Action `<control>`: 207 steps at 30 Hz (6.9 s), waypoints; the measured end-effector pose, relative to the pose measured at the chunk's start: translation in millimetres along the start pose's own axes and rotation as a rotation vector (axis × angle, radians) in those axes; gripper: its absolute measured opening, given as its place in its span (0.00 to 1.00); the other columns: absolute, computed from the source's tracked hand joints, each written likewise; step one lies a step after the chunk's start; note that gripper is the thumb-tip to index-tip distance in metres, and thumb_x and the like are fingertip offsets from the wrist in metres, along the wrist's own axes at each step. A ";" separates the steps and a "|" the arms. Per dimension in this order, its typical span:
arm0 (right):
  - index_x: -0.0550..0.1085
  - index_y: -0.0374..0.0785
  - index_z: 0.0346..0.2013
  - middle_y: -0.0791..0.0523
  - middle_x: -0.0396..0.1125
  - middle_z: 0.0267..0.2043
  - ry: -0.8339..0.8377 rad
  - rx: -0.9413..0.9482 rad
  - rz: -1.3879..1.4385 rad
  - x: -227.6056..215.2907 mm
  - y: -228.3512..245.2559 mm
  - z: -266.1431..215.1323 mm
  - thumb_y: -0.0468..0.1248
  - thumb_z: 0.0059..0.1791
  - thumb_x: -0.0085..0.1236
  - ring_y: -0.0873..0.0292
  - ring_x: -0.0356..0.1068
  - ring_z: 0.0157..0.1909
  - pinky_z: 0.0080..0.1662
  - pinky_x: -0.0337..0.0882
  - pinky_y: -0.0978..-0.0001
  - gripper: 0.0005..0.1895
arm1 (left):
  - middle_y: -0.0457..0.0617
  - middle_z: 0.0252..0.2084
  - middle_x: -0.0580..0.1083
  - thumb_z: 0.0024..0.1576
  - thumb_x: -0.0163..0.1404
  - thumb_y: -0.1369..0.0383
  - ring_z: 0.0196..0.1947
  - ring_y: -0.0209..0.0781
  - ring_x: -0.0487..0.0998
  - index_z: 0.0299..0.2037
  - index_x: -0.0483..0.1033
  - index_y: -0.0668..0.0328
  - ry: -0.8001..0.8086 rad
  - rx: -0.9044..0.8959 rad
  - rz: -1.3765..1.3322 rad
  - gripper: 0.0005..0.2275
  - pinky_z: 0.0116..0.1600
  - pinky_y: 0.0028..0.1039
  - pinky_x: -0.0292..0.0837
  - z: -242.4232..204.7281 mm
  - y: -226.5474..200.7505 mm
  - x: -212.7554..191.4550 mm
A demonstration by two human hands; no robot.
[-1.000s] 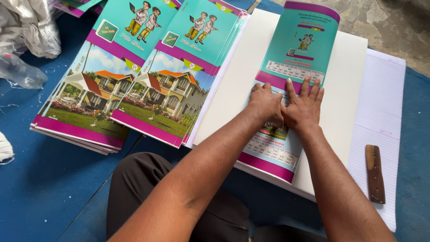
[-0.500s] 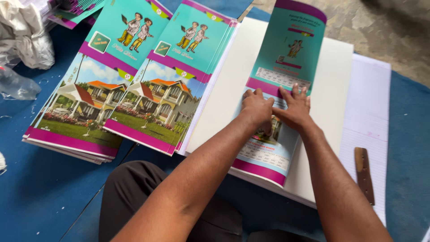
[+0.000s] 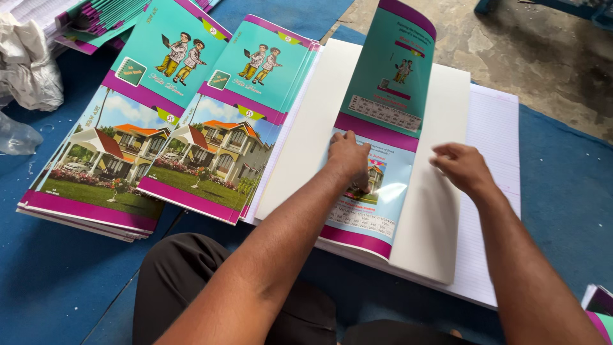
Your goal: The person is binding printed booklets by folding the cover pages over the spine and pressing them flat with a wooden block. They repeat this process for multiple booklets, stacking the finished ones to the side.
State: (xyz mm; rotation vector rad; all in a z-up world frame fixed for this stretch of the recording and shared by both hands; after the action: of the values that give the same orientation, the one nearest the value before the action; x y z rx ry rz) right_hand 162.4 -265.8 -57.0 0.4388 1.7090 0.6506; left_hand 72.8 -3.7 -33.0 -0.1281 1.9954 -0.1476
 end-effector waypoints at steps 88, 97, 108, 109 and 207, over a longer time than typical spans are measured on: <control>0.74 0.58 0.63 0.52 0.66 0.57 -0.403 -0.026 -0.190 -14.6 48.3 177.4 0.35 0.52 0.59 0.47 0.67 0.60 0.63 0.65 0.53 0.25 | 0.74 0.67 0.57 0.36 0.73 0.49 0.68 0.79 0.53 0.72 0.55 0.58 -0.021 0.084 0.012 0.54 0.55 0.47 0.76 -3.1 -6.5 -7.8; 0.75 0.49 0.62 0.49 0.67 0.57 -0.422 0.053 -0.139 -27.9 45.8 223.3 0.33 0.50 0.62 0.49 0.68 0.59 0.62 0.66 0.58 0.25 | 0.74 0.67 0.57 0.37 0.72 0.48 0.69 0.79 0.52 0.72 0.54 0.59 0.015 0.085 0.031 0.54 0.56 0.48 0.75 0.1 -7.4 -4.8; 0.76 0.48 0.59 0.50 0.72 0.55 -0.435 0.040 -0.086 -30.6 21.3 248.7 0.34 0.47 0.65 0.52 0.72 0.55 0.59 0.68 0.61 0.24 | 0.75 0.67 0.57 0.36 0.73 0.49 0.69 0.78 0.51 0.72 0.55 0.58 -0.018 0.084 0.025 0.54 0.61 0.49 0.69 1.1 -6.8 -1.6; 0.76 0.49 0.59 0.50 0.73 0.55 -0.419 0.029 -0.075 -28.6 17.9 246.7 0.33 0.47 0.64 0.53 0.73 0.55 0.59 0.68 0.62 0.25 | 0.75 0.66 0.57 0.36 0.73 0.48 0.69 0.77 0.52 0.72 0.55 0.59 -0.020 0.092 0.043 0.54 0.64 0.50 0.66 0.9 -7.1 -1.0; 0.71 0.33 0.62 0.40 0.66 0.57 -0.216 0.166 -0.214 -14.1 -18.8 -138.1 0.52 0.51 0.58 0.40 0.70 0.57 0.57 0.74 0.46 0.32 | 0.64 0.37 0.80 0.57 0.48 0.76 0.35 0.53 0.84 0.57 0.69 0.85 -0.605 0.130 -0.095 0.18 0.38 0.39 0.81 -16.9 -85.0 -7.8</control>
State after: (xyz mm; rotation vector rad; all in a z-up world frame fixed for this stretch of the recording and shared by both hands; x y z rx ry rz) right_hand 32.6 -314.8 -37.7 0.4191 1.5814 0.2960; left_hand 62.7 -85.6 -5.3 -0.1618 1.3735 -0.2653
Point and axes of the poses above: each hand's wrist, its own z-axis towards the middle knuckle, its own x-axis out of the palm, y = z × x, the point moved 8 cm from there along z, towards the middle knuckle
